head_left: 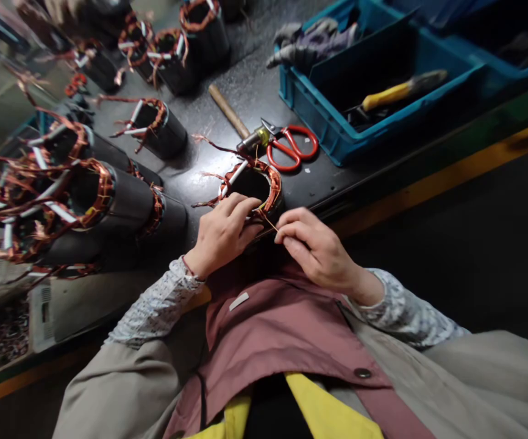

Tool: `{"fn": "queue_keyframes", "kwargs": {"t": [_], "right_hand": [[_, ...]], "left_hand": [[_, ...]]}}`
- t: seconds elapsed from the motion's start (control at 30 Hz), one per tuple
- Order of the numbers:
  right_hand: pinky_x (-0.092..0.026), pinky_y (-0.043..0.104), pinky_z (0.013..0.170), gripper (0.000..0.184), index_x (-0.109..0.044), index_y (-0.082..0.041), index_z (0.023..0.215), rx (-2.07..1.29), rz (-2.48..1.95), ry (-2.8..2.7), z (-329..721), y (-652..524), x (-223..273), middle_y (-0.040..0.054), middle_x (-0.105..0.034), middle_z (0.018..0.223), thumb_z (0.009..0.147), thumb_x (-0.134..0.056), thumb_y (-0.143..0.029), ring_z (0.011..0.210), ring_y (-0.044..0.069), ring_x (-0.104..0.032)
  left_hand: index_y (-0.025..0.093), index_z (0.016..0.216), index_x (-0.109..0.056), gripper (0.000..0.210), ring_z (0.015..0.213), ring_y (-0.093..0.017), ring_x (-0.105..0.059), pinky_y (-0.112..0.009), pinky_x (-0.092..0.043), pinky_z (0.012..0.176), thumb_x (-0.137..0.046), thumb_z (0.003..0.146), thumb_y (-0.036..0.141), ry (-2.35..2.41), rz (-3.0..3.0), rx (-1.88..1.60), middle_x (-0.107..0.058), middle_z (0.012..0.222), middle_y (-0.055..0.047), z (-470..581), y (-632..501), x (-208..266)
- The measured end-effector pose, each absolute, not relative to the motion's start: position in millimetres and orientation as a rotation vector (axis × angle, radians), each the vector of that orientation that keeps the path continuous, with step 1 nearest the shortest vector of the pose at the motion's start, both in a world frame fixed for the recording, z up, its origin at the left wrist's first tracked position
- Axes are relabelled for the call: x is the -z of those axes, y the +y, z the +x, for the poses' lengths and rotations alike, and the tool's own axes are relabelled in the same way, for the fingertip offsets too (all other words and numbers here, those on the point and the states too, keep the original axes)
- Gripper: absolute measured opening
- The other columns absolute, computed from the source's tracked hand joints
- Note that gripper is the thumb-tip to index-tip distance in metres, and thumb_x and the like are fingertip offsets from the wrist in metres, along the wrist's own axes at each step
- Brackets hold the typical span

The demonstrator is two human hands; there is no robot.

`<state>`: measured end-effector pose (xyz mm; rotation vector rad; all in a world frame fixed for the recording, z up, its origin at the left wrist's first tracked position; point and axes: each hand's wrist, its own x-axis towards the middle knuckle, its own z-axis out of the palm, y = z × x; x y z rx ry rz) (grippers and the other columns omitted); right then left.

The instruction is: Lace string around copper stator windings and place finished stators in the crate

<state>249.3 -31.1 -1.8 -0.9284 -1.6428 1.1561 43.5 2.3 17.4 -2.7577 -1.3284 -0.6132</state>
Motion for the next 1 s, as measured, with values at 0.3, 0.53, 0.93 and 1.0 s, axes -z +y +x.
{"fn": "queue_keyframes", "kwargs": {"t": [0.3,0.53,0.93,1.0], "right_hand": [[-0.047,0.025,0.063,0.015,-0.051,-0.018,0.087,-0.778,-0.726,-1.777,217.1,-37.1,11.2,0.0023,-0.055,0.075,0.093,-0.039,-0.012,0.066,0.012,-0.052],[-0.051,0.034,0.079,0.017,-0.054,-0.018,0.093,-0.227,-0.674,-2.068,224.2,-41.7,9.9,0.0072,-0.065,0.084,0.087,-0.045,-0.006,0.084,0.018,-0.060],[-0.047,0.029,0.068,0.014,-0.055,-0.018,0.087,-0.527,-0.792,-2.034,218.1,-15.7,-17.7,0.0046,-0.060,0.077,0.093,-0.042,-0.016,0.071,0.015,-0.058],[-0.047,0.030,0.069,0.013,-0.053,-0.017,0.088,-0.460,-0.747,-2.107,218.4,-24.7,-17.1,0.0060,-0.059,0.079,0.091,-0.042,-0.011,0.074,0.016,-0.057]], "left_hand": [[0.020,0.104,-0.068,0.023,0.086,-0.021,-0.054,-0.030,-0.041,0.066,-0.051,0.093,0.033,-1.511,-2.498,0.514,-0.068,0.097,-0.006,56.8,-9.1,-1.6],[0.022,0.100,-0.069,0.024,0.084,-0.021,-0.052,-0.031,-0.036,0.061,-0.053,0.092,0.038,-1.430,-2.570,0.469,-0.068,0.092,-0.004,51.0,-5.3,-5.0],[0.020,0.098,-0.067,0.021,0.094,-0.024,-0.049,-0.038,-0.037,0.077,-0.049,0.094,0.031,-1.567,-2.409,0.688,-0.068,0.094,-0.006,60.9,-13.9,12.2],[0.021,0.101,-0.067,0.021,0.095,-0.024,-0.049,-0.038,-0.037,0.077,-0.052,0.093,0.031,-1.584,-2.440,0.714,-0.067,0.094,-0.006,59.7,-13.3,13.4]]}}
